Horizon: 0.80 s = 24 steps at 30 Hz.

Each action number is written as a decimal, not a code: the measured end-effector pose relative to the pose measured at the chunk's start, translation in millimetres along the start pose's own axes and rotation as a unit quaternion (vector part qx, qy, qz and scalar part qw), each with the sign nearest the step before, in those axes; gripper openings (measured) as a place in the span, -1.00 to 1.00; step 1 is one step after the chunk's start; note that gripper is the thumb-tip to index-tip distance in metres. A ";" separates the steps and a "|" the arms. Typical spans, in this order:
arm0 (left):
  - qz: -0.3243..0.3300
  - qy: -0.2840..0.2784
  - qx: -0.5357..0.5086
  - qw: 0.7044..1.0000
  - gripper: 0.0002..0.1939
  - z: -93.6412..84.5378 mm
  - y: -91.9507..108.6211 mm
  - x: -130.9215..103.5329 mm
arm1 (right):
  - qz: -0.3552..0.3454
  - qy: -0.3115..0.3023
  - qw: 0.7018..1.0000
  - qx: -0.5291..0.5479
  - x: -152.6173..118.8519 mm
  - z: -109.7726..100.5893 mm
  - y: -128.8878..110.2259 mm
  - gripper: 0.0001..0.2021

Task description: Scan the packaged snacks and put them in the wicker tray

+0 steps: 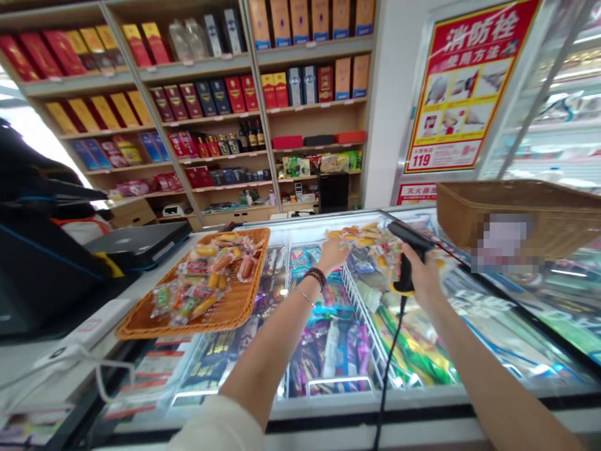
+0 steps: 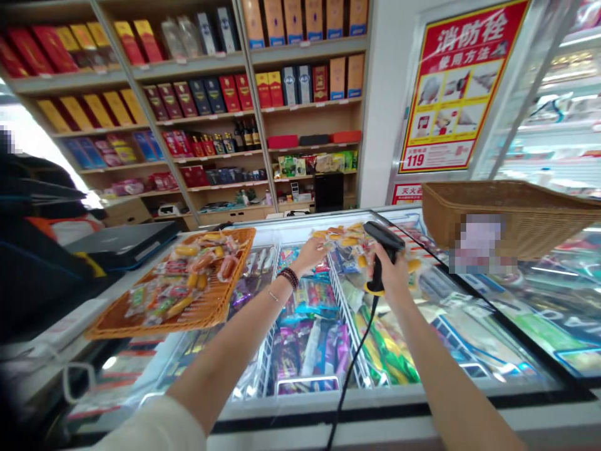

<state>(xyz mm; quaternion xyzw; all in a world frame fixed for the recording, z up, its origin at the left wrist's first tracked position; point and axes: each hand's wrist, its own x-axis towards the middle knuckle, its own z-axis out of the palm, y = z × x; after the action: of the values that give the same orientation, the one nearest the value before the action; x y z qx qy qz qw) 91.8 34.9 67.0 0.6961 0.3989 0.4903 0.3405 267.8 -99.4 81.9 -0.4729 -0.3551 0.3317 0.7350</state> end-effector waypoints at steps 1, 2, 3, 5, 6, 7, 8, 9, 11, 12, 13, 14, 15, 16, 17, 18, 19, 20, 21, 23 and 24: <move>-0.010 0.004 0.047 0.999 -0.92 11.5 -2.9 3.1 | 0.001 0.014 1.000 -0.001 -0.3 -2.2 3.9 -0.51; -0.021 0.007 0.089 0.996 -0.90 20.4 -6.0 6.2 | 0.000 0.022 1.000 -0.005 -0.8 -3.3 7.6 -0.51; -0.031 0.011 0.119 0.992 -0.87 27.0 -9.1 9.2 | -0.003 0.024 1.000 -0.011 -1.4 -3.5 10.9 -0.52; -0.051 0.016 0.138 0.989 -0.86 34.6 -15.2 15.0 | -0.006 0.019 0.999 -0.036 -2.2 -2.8 15.8 -0.53; -0.058 0.020 0.141 0.988 -0.88 36.4 -17.9 17.5 | -0.006 0.015 0.998 -0.052 -2.3 -2.1 17.4 -0.53; -0.066 0.028 0.144 0.987 -0.91 37.4 -20.5 19.7 | -0.006 0.011 0.998 -0.067 -2.4 -1.4 18.5 -0.53; -0.074 0.037 0.144 0.986 -0.90 37.8 -22.7 21.5 | -0.007 0.009 0.997 -0.078 -2.5 -0.6 19.0 -0.53; -0.082 0.044 0.139 0.986 -0.85 37.7 -24.7 22.6 | -0.008 0.008 0.996 -0.083 -2.6 0.4 19.0 -0.52; -0.099 0.052 0.124 0.986 -0.70 35.8 -27.7 22.6 | -0.015 0.008 0.997 -0.078 -3.6 2.7 17.8 -0.52; -0.108 0.048 0.119 0.986 -0.66 33.8 -28.9 21.3 | -0.017 0.007 0.997 -0.074 -4.5 4.1 16.9 -0.52; -0.116 0.034 0.118 0.986 -0.64 30.9 -30.0 19.0 | -0.019 0.004 0.997 -0.073 -5.7 5.5 15.9 -0.52; -0.122 0.013 0.123 0.985 -0.65 27.1 -31.0 15.7 | -0.019 -0.001 0.997 -0.075 -7.2 6.8 15.0 -0.53; -0.125 -0.012 0.127 0.984 -0.67 22.3 -31.9 11.4 | -0.019 -0.007 0.997 -0.077 -8.9 8.1 14.5 -0.53; -0.126 -0.037 0.127 0.983 -0.68 16.7 -32.9 6.0 | -0.018 -0.014 0.997 -0.080 -10.8 9.2 14.5 -0.54; -0.124 -0.058 0.117 0.984 -0.69 10.3 -33.9 -0.1 | -0.018 -0.020 0.996 -0.083 -12.7 10.1 15.0 -0.55; -0.121 -0.068 0.092 0.986 -0.69 3.3 -34.8 -7.0 | -0.018 -0.026 0.996 -0.087 -14.6 11.0 16.2 -0.55; -0.120 -0.066 0.051 0.989 -0.70 -4.1 -35.8 -14.5 | -0.019 -0.033 0.995 -0.093 -16.6 11.8 18.0 -0.55; -0.123 -0.055 -0.002 0.991 -0.69 -12.0 -36.8 -22.2 | -0.019 -0.043 0.994 -0.102 -18.5 12.8 20.2 -0.55; -0.129 -0.039 -0.061 0.989 -0.68 -20.1 -37.8 -29.9 | -0.019 -0.057 0.992 -0.113 -20.4 14.1 22.9 -0.54; -0.145 -0.003 -0.168 0.975 -0.62 -36.8 -39.8 -44.5 | -0.013 -0.090 0.987 -0.132 -24.6 17.9 28.6 -0.52; -0.152 0.014 -0.207 0.966 -0.59 -44.9 -40.8 -50.9 | -0.010 -0.105 0.985 -0.138 -27.0 20.5 31.5 -0.51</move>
<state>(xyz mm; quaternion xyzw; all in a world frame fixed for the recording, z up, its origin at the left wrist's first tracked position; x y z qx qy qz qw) 29.7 11.7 23.6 0.5347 0.3945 0.5144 0.5421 231.6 -101.7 53.1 -0.5287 -0.4773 0.3204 0.6245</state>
